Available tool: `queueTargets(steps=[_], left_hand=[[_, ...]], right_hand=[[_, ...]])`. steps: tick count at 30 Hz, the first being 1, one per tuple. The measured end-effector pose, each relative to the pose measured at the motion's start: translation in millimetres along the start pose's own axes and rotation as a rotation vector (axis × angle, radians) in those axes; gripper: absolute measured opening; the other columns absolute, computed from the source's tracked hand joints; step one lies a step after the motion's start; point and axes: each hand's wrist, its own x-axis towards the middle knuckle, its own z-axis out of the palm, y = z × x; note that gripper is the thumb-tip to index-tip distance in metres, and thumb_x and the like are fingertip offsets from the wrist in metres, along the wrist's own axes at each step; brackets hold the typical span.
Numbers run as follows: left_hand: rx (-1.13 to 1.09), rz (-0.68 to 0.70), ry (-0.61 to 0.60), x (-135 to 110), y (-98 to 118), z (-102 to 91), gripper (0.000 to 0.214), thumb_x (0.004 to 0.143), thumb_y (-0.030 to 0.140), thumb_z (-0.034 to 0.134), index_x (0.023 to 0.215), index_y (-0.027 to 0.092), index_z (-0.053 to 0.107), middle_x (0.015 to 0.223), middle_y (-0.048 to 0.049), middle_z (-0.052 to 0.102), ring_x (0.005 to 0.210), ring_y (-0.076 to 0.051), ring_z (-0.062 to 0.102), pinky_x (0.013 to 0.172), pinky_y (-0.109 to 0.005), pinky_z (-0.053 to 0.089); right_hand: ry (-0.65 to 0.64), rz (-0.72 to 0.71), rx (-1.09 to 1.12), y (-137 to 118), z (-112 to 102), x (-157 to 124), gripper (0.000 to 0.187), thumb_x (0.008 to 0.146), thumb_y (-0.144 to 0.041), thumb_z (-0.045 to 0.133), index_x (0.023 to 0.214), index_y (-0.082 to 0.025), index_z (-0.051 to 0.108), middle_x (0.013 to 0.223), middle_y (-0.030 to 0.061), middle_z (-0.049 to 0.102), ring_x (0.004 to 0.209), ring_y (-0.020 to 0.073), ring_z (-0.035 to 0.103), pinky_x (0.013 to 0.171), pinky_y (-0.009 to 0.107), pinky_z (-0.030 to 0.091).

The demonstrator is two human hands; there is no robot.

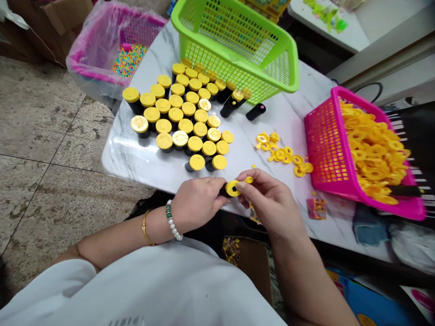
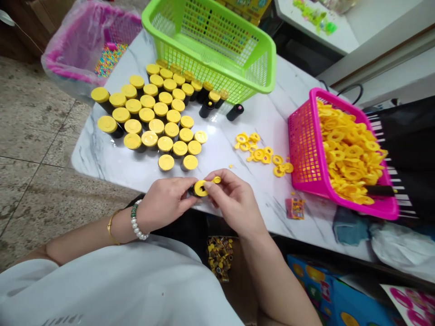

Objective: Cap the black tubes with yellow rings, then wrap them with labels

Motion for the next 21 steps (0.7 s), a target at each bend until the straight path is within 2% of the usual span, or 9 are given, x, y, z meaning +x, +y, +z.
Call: queueTargets(steps=[4,7,10,14,21], left_hand=[[0.011,-0.004,-0.032,1.2,0.0,-0.8,0.018,0.091,0.03,0.066,0.103,0.016,0.068,0.096,-0.0073,0.076,0.089,-0.023,0.072,0.075,-0.033,0.054],[0.017,-0.004,-0.023,1.3,0.3,-0.8,0.016,0.091,0.026,0.065,0.103,0.016,0.068,0.095,-0.0067,0.076,0.088,-0.023,0.071,0.072,-0.032,0.052],[0.017,0.0,-0.018,1.6,0.6,-1.0,0.014,0.092,0.027,0.064,0.1,0.016,0.068,0.091,-0.0054,0.076,0.082,-0.021,0.071,0.068,-0.03,0.05],[0.016,0.005,-0.034,2.3,1.3,-3.1,0.015,0.093,0.03,0.064,0.1,0.016,0.067,0.088,-0.0042,0.076,0.077,-0.019,0.069,0.065,-0.029,0.048],[-0.019,-0.021,-0.057,2.6,1.7,-4.2,0.018,0.094,0.032,0.063,0.1,0.015,0.068,0.087,-0.0049,0.075,0.077,-0.02,0.069,0.065,-0.029,0.046]], right_hand=[[-0.043,0.024,-0.045,-8.4,-10.1,-5.6,0.025,0.077,-0.04,0.079,0.083,-0.018,0.067,0.067,-0.0008,0.063,0.051,0.009,0.055,0.046,0.02,0.045],[-0.108,0.031,-0.173,-12.9,-6.4,-2.5,0.026,0.073,-0.037,0.082,0.08,-0.017,0.069,0.067,0.0008,0.065,0.052,0.0103,0.057,0.047,0.021,0.047],[-0.079,-0.02,-0.202,-12.2,1.2,5.0,0.025,0.072,-0.036,0.083,0.08,-0.016,0.07,0.068,0.0013,0.067,0.054,0.0108,0.058,0.051,0.022,0.05],[-0.073,-0.018,-0.159,-6.7,5.9,9.8,0.028,0.074,-0.041,0.081,0.079,-0.017,0.067,0.067,0.0003,0.066,0.053,0.0101,0.058,0.049,0.021,0.05],[-0.096,0.085,-0.045,7.5,5.0,-1.2,0.041,0.077,-0.055,0.077,0.091,-0.02,0.062,0.063,-0.0026,0.064,0.048,0.0109,0.059,0.048,0.024,0.053]])
